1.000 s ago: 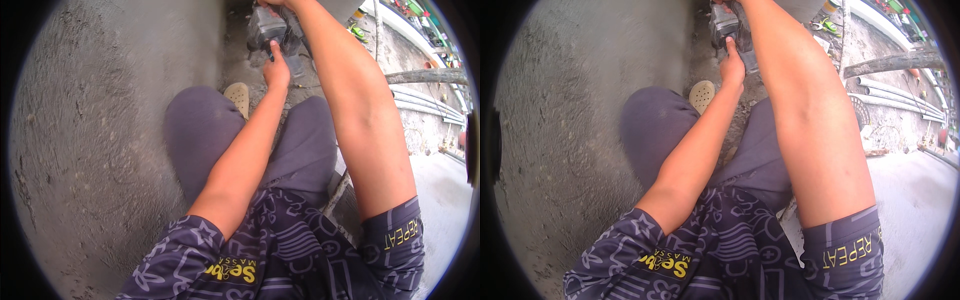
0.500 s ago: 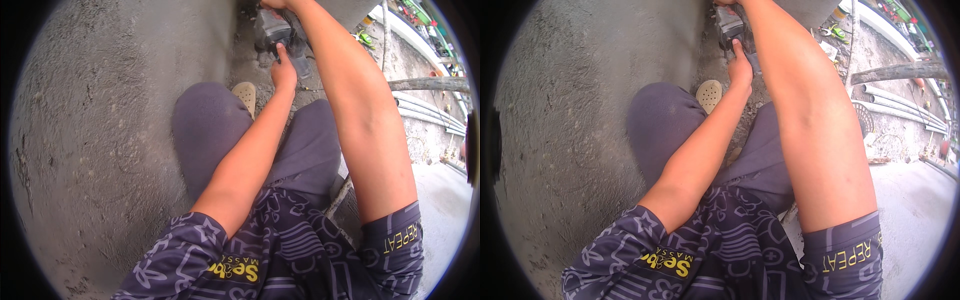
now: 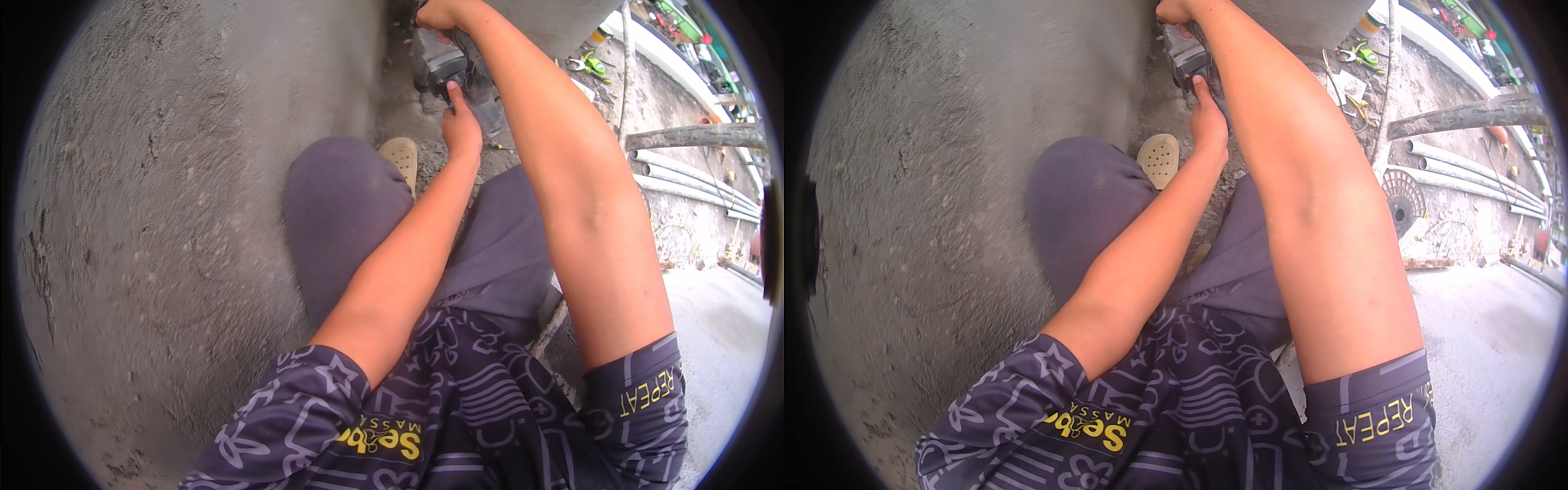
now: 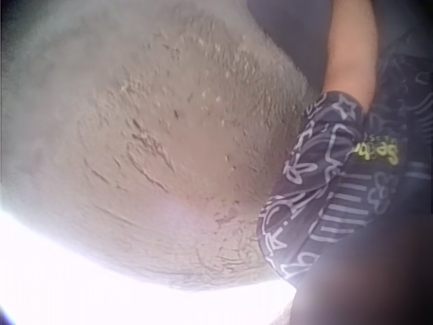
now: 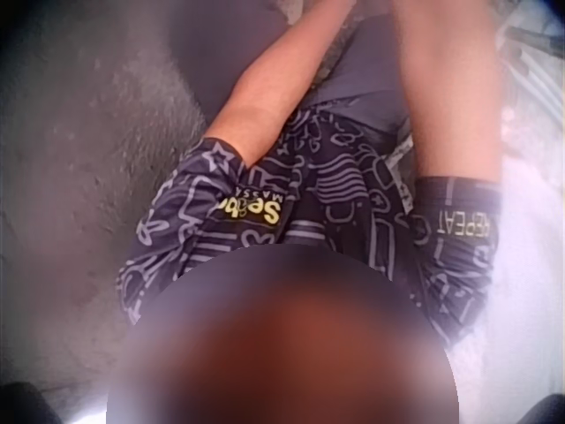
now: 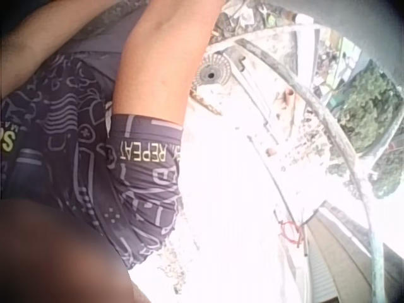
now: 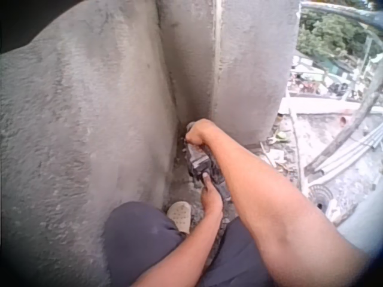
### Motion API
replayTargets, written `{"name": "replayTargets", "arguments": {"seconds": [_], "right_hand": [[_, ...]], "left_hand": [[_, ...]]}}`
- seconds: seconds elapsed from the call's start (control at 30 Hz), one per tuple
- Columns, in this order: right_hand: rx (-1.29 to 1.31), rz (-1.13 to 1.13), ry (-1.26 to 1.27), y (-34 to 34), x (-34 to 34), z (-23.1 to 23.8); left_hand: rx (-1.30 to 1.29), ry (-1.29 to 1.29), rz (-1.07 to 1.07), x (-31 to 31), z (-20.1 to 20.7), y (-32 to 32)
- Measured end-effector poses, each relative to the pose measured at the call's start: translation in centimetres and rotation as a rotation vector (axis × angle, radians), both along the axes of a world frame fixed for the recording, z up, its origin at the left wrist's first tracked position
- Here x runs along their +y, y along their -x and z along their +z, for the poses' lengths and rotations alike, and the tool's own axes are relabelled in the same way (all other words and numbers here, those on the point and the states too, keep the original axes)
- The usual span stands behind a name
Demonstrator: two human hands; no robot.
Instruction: The person kneels on the floor and uses a handheld angle grinder to smooth the corner of a concrete wall. They hold the tool with both hands and move it along the vertical edge, then briefly scrape the floor with a small hand tool.
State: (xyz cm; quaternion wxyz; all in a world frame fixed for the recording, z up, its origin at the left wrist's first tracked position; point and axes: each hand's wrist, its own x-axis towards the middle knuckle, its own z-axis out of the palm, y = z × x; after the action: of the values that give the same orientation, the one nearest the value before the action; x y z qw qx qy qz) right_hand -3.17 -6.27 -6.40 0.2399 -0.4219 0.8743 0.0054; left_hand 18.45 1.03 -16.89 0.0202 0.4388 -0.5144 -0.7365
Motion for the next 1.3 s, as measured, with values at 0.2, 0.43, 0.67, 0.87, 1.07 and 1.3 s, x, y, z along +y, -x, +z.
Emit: {"name": "replayTargets", "arguments": {"seconds": [0.2,0.43,0.67,0.87,1.07,1.3], "right_hand": [[-0.028,-0.210,0.122,-2.3,1.5,0.3],[-0.302,-0.607,0.426,-5.0,10.0,4.7],[-0.513,-0.857,0.635,-6.5,14.7,5.8],[-0.545,-0.873,0.616,-6.5,14.4,5.4],[-0.603,-0.944,0.693,-6.7,16.0,5.7],[-0.598,-0.918,0.692,-6.6,16.1,5.9]], "left_hand": [[0.017,0.025,0.007,0.3,-0.1,-0.7],[-0.043,0.272,-0.139,2.0,2.5,-2.1],[-0.049,0.370,-0.302,3.1,4.5,-3.5],[-0.080,0.416,-0.298,2.5,4.4,-3.7],[-0.058,0.426,-0.341,2.4,4.6,-3.6],[-0.061,0.436,-0.350,2.5,4.9,-3.6]]}}
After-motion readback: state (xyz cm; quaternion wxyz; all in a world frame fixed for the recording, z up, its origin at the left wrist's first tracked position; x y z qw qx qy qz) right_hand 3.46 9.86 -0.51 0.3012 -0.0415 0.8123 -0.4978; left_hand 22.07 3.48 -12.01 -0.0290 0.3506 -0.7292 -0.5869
